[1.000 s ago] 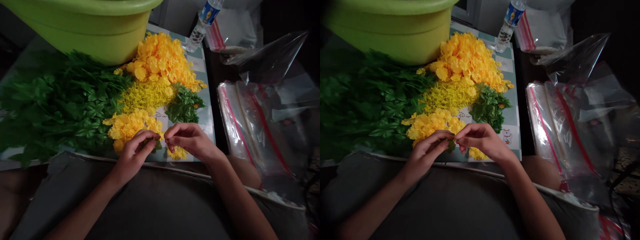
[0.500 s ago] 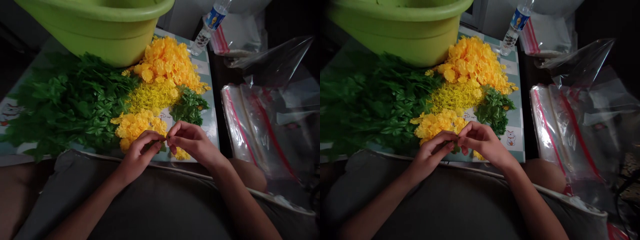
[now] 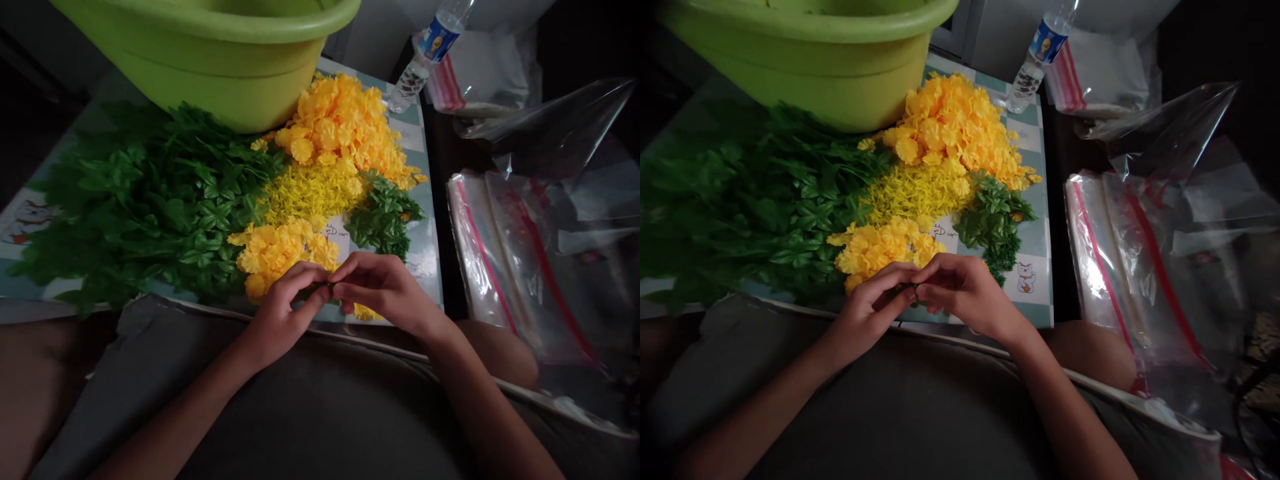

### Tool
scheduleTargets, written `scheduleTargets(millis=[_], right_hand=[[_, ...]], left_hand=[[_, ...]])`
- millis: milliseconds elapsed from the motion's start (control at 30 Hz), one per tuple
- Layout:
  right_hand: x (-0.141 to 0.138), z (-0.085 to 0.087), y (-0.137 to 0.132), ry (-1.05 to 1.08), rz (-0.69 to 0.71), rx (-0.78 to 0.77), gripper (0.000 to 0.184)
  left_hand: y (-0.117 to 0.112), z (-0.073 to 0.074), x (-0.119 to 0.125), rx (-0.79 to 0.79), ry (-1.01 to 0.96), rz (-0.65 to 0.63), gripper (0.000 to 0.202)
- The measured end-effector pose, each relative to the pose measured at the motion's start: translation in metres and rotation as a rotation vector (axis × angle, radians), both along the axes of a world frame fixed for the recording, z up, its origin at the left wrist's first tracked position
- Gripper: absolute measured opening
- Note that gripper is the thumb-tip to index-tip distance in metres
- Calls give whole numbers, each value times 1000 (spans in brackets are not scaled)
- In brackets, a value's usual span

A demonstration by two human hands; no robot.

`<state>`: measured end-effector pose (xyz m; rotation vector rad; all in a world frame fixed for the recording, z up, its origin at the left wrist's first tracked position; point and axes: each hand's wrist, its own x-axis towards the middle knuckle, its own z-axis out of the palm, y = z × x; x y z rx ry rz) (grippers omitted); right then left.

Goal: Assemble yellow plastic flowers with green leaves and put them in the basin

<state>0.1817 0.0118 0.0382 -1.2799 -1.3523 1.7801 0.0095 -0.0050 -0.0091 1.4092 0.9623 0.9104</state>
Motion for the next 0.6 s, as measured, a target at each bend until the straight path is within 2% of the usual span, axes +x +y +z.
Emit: scheduleTargets(millis=[167,400,600], right_hand=[[-2,-7,0,-92,8,122,15],[-4,-18,4,-87,0,209,14],[-8,-29,-1,-42,-13,246,6]], left_hand=[[-1,-1,-2,-27,-28,-11,18],[4,2,-5,-175,-127,32,16],[10,0,-11,-327,-150,-7,19]])
